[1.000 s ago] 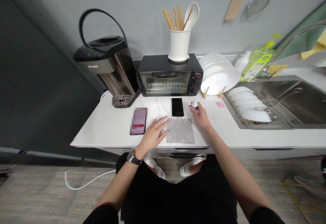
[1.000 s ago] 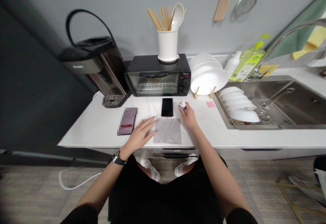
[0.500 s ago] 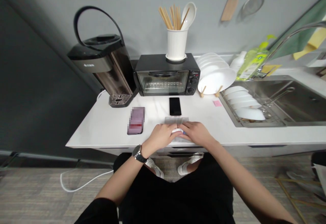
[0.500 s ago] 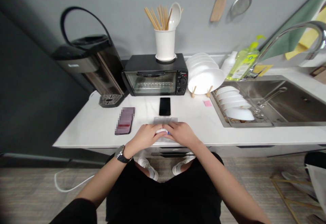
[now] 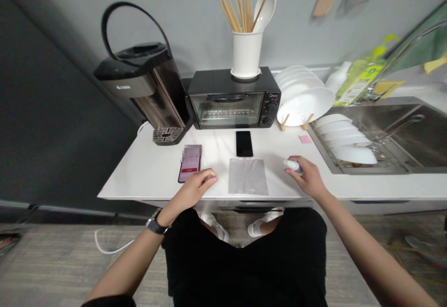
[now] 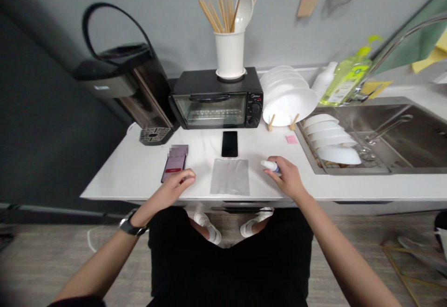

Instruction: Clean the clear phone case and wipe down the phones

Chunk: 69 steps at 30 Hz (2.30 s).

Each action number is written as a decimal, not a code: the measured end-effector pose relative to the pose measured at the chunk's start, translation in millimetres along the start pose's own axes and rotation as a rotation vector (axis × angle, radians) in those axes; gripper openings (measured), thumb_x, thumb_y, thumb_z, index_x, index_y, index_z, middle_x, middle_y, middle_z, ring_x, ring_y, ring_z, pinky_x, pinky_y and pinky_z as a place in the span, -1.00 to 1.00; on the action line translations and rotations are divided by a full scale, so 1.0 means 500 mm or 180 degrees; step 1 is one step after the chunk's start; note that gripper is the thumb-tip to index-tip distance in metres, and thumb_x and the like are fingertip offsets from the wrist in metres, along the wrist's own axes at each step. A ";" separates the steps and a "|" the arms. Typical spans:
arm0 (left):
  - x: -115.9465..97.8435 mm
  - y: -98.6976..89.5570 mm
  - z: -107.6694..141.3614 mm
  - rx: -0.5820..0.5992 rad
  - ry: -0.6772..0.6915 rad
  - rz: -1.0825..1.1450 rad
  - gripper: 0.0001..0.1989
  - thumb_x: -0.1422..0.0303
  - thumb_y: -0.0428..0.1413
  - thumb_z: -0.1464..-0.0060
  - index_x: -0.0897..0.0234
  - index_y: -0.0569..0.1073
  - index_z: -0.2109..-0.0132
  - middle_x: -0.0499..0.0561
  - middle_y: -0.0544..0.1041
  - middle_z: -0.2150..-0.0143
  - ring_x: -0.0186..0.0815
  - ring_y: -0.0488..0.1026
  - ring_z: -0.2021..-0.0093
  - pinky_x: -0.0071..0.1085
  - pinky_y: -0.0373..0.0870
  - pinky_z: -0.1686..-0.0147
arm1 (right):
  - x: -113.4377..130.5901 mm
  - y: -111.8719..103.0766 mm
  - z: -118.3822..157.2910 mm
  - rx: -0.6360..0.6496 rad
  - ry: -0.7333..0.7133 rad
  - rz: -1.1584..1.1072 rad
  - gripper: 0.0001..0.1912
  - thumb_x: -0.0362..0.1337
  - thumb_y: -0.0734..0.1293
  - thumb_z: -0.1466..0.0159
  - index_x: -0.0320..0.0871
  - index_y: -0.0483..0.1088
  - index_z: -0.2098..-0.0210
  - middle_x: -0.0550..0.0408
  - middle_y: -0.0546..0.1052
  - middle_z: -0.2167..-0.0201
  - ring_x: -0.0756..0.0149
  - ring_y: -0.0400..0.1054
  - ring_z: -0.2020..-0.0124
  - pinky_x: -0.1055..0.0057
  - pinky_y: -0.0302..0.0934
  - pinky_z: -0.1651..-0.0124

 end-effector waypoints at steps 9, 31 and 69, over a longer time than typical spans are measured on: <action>-0.139 0.158 -0.383 0.0341 0.0696 0.0142 -0.87 0.29 0.47 -0.26 0.24 0.82 0.10 0.06 0.73 0.16 -0.17 0.65 0.13 -0.28 0.55 0.00 | 0.029 0.066 -0.041 -0.0071 0.0274 -0.0614 -0.60 0.16 0.37 -0.52 -0.05 0.51 0.13 -0.10 0.66 0.19 0.01 0.54 0.13 0.12 0.44 -0.06; -0.144 0.270 -0.560 0.0249 0.1059 -0.0284 -0.47 0.48 0.37 -0.32 0.43 0.61 -0.38 0.32 0.59 -0.41 -0.02 0.55 -0.41 -0.17 0.37 -0.52 | -0.011 0.074 -0.043 -0.0156 0.0472 -0.0662 -0.50 0.27 0.35 -0.51 -0.04 0.53 0.08 -0.03 0.68 0.18 0.02 0.57 0.14 0.16 0.47 0.03; 0.018 0.142 -0.090 -0.0085 0.0853 -0.0438 -0.44 0.15 0.32 -0.43 0.18 0.51 -0.46 0.19 0.56 -0.47 0.02 0.44 -0.49 -0.02 0.32 -0.60 | 0.132 0.118 -0.012 0.1122 -0.0038 -0.0333 -0.39 -0.10 0.22 -0.63 -0.03 0.29 -0.61 -0.18 0.63 -0.37 -0.14 0.66 -0.24 -0.05 0.57 -0.30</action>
Point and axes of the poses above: each hand's wrist, its own z-axis away from the middle knuckle, its own y-axis out of the palm, x = y × z, the point moved 6 cm from there along -z, towards the middle knuckle
